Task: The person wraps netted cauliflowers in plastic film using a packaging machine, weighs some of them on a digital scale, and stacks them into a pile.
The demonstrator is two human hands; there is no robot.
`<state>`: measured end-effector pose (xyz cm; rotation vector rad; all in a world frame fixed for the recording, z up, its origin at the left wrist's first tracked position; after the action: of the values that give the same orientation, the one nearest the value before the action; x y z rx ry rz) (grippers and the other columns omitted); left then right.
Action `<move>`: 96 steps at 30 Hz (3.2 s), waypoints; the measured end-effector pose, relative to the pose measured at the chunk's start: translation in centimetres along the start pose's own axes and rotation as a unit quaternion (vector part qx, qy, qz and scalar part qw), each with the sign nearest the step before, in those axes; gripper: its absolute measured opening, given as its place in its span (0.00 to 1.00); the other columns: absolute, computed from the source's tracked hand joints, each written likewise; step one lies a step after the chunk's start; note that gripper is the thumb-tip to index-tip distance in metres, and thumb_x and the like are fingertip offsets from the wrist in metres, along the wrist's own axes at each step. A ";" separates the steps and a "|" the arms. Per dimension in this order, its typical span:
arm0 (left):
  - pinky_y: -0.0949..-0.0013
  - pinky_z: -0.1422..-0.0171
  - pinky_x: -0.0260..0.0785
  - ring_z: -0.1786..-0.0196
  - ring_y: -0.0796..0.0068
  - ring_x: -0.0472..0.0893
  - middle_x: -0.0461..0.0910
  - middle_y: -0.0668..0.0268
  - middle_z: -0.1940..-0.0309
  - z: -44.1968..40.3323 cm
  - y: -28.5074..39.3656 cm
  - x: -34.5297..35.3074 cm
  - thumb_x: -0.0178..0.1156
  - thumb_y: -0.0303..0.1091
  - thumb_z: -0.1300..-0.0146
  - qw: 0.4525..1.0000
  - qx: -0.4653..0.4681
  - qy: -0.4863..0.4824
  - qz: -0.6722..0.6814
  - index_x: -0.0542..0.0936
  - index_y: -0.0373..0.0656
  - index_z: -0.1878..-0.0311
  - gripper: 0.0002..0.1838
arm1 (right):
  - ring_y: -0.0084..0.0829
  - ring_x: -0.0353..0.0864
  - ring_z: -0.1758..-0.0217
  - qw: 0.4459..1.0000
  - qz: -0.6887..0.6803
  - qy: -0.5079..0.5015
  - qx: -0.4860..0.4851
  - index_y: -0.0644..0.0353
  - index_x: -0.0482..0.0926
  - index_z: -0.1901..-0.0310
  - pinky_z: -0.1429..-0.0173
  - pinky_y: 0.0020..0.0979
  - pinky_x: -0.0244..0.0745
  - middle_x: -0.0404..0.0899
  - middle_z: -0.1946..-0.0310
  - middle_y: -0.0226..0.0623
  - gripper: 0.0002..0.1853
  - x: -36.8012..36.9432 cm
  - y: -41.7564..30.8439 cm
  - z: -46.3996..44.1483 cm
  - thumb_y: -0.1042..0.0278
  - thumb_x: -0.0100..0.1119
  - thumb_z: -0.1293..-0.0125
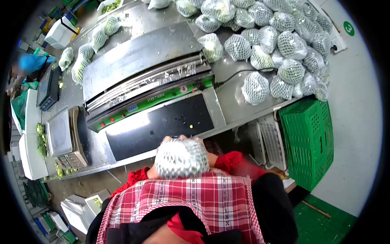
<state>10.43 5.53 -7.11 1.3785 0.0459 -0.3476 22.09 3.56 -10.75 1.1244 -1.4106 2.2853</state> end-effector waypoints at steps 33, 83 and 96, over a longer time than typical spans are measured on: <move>0.56 0.31 0.61 0.36 0.46 0.70 0.71 0.42 0.39 -28.8 -2.0 -55.7 0.63 0.54 0.43 0.764 -0.050 0.592 -0.251 0.65 0.29 0.35 0.42 | 0.36 0.63 0.31 0.695 0.563 0.432 -0.110 0.62 0.60 0.29 0.29 0.34 0.54 0.63 0.31 0.44 0.35 -28.1 -37.0 -3.7 0.59 0.60 0.33; 0.64 0.79 0.66 0.83 0.68 0.74 0.72 0.59 0.88 -9.9 9.7 -23.7 0.58 0.37 0.40 0.991 -0.104 0.059 -0.051 0.76 0.37 0.78 0.15 | 0.27 0.77 0.79 0.833 0.534 0.055 0.138 0.65 0.76 0.72 0.74 0.29 0.71 0.78 0.81 0.37 0.11 3.3 -27.5 -10.8 0.68 0.53 0.35; 0.66 0.39 0.69 0.42 0.60 0.78 0.75 0.51 0.40 -27.7 12.4 -23.4 0.54 0.23 0.33 0.990 0.116 0.077 -0.035 0.72 0.38 0.41 0.17 | 0.33 0.75 0.40 0.852 0.469 0.025 -0.230 0.66 0.75 0.45 0.36 0.31 0.67 0.77 0.45 0.41 0.16 4.8 -31.0 -28.6 0.79 0.49 0.33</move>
<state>-3.76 39.15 4.66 1.6359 0.1875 -0.3118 21.89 42.44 6.23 0.1965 -2.7055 2.1788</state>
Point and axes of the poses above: each hand's wrist, its own z-axis away from the middle knuckle, its own x-axis out of the palm, y = z × x, the point moved 8 cm from there along -z, towards the middle knuckle
